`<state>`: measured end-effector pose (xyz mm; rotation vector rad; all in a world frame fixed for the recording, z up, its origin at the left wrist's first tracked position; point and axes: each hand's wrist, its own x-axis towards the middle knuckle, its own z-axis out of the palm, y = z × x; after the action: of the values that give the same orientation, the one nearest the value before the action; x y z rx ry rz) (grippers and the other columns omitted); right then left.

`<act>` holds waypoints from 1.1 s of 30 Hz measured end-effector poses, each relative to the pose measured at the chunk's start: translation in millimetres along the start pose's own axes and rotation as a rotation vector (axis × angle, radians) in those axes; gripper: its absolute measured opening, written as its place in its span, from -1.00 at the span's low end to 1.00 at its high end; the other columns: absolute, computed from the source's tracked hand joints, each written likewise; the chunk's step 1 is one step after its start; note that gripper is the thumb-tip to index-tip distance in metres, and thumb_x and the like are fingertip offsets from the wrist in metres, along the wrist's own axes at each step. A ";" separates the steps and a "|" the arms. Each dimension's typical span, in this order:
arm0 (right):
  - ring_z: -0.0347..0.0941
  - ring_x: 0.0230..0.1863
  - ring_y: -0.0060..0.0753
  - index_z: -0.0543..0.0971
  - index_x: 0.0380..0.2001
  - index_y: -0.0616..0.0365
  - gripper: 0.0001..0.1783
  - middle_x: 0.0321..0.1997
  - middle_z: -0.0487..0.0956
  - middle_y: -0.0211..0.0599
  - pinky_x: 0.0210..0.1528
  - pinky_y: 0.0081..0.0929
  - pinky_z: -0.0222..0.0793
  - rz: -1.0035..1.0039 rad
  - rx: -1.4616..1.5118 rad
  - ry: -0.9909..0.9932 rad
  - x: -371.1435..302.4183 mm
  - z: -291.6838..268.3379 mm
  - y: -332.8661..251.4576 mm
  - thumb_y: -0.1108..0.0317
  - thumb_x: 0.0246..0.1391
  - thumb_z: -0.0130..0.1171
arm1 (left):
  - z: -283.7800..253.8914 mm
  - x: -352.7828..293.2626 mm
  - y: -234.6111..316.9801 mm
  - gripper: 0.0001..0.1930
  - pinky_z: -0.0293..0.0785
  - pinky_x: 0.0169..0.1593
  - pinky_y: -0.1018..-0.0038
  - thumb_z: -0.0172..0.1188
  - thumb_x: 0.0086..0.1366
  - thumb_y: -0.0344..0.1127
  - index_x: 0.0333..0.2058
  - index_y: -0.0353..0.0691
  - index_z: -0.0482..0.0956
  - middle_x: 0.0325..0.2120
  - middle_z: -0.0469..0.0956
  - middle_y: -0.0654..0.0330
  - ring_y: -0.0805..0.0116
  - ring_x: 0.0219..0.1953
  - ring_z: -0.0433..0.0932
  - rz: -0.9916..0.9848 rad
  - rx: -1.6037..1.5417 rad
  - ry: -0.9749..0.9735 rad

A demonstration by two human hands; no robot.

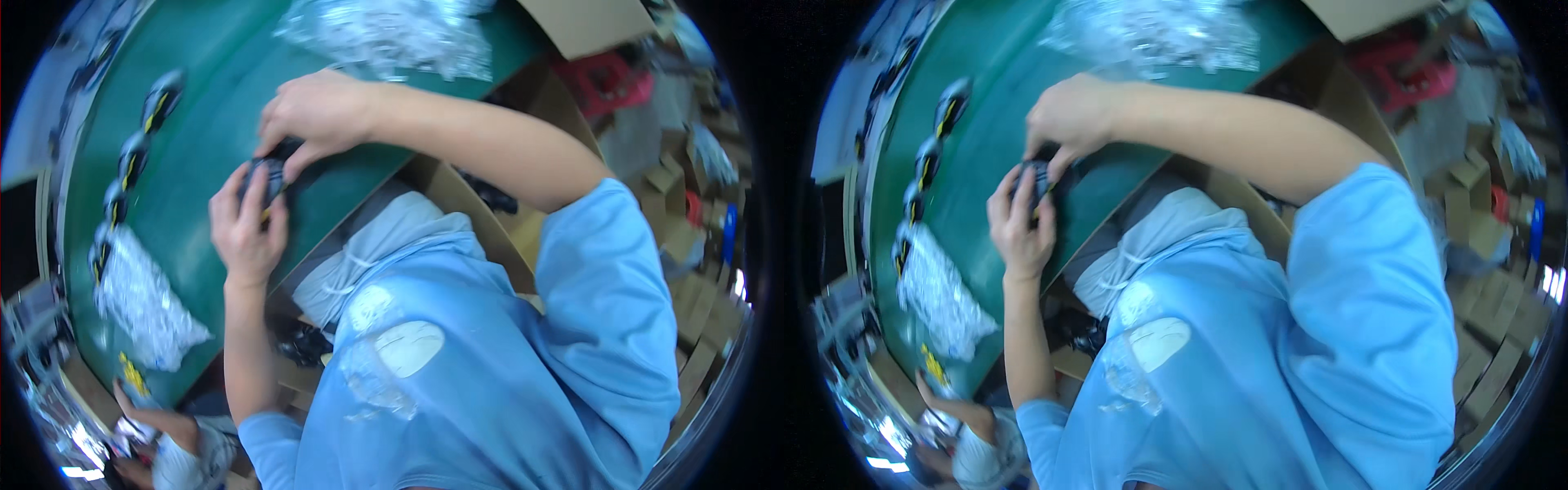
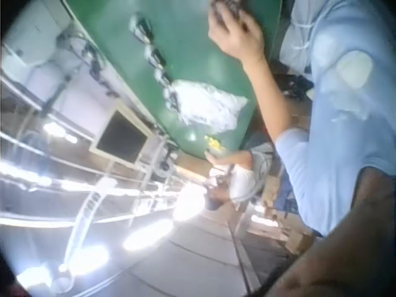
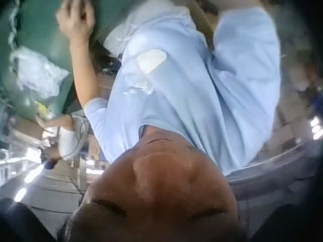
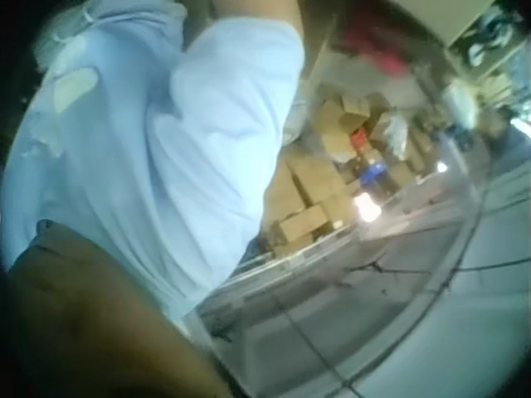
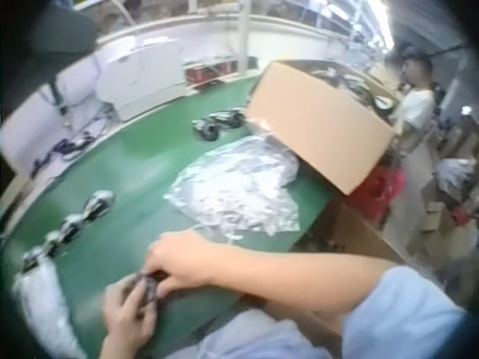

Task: The person assembles plastic components onto a device housing by hand, attaching white plastic pins and other device parts to the housing.

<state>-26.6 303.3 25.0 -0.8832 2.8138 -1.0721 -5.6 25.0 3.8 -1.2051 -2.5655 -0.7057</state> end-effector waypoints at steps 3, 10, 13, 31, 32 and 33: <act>0.77 -0.06 -0.11 0.84 -0.03 -0.01 -0.67 -0.13 0.82 -0.26 -0.03 -0.23 0.68 0.036 0.083 0.376 -77.3 -24.3 -9.5 0.09 0.24 0.50 | -1.9 -11.2 -5.9 -0.51 0.54 0.26 0.10 0.38 0.40 -0.42 0.30 -0.25 0.65 0.26 0.59 -0.13 -0.13 0.19 0.60 -0.005 0.030 0.018; 0.78 -0.15 0.03 0.82 -0.16 0.07 -0.61 -0.23 0.82 -0.08 -0.02 -0.13 0.66 1.061 0.105 0.249 -331.8 75.5 88.3 -0.04 0.21 0.49 | 1.0 -11.6 -6.6 -0.47 0.55 0.20 0.08 0.37 0.42 -0.39 0.35 -0.24 0.60 0.30 0.54 -0.18 -0.16 0.15 0.58 0.031 0.050 0.005; 0.80 -0.11 -0.05 0.84 -0.14 0.06 -0.59 -0.20 0.83 -0.10 0.03 -0.16 0.67 1.341 0.231 0.315 -350.7 128.3 97.4 -0.05 0.19 0.51 | 0.8 -10.5 -5.9 -0.47 0.55 0.21 0.08 0.35 0.44 -0.38 0.36 -0.26 0.58 0.32 0.51 -0.20 -0.16 0.19 0.57 0.036 0.033 0.004; 0.56 -0.32 -0.67 0.72 0.16 0.32 -0.70 -0.16 0.66 -0.34 -0.33 -0.68 0.55 0.400 1.037 0.522 -144.8 -42.7 -49.6 0.55 0.47 0.18 | -1.3 -2.8 -6.7 -0.42 0.38 0.40 0.02 0.41 0.33 -0.38 0.32 -0.28 0.56 0.36 0.56 -0.12 -0.17 0.35 0.54 0.031 -0.107 -0.064; 0.57 -0.32 -0.67 0.71 0.17 0.33 -0.70 -0.18 0.66 -0.36 -0.32 -0.66 0.55 0.424 1.058 0.405 -115.9 -35.4 -46.1 0.52 0.48 0.19 | -2.4 -3.1 -5.6 -0.40 0.38 0.39 0.03 0.42 0.32 -0.37 0.32 -0.27 0.56 0.37 0.56 -0.10 -0.16 0.35 0.54 0.021 -0.103 -0.064; 0.57 -0.31 -0.67 0.71 0.18 0.34 -0.69 -0.21 0.66 -0.39 -0.31 -0.65 0.56 0.456 1.067 0.291 -90.7 -28.2 -40.7 0.49 0.49 0.20 | -2.7 -3.2 -4.6 -0.39 0.39 0.38 0.04 0.44 0.30 -0.36 0.33 -0.27 0.55 0.37 0.56 -0.09 -0.14 0.35 0.54 0.013 -0.109 -0.065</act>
<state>64.7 341.7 54.5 0.0222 1.8692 -2.2875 -7.1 19.0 3.4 -1.2979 -2.5990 -0.8262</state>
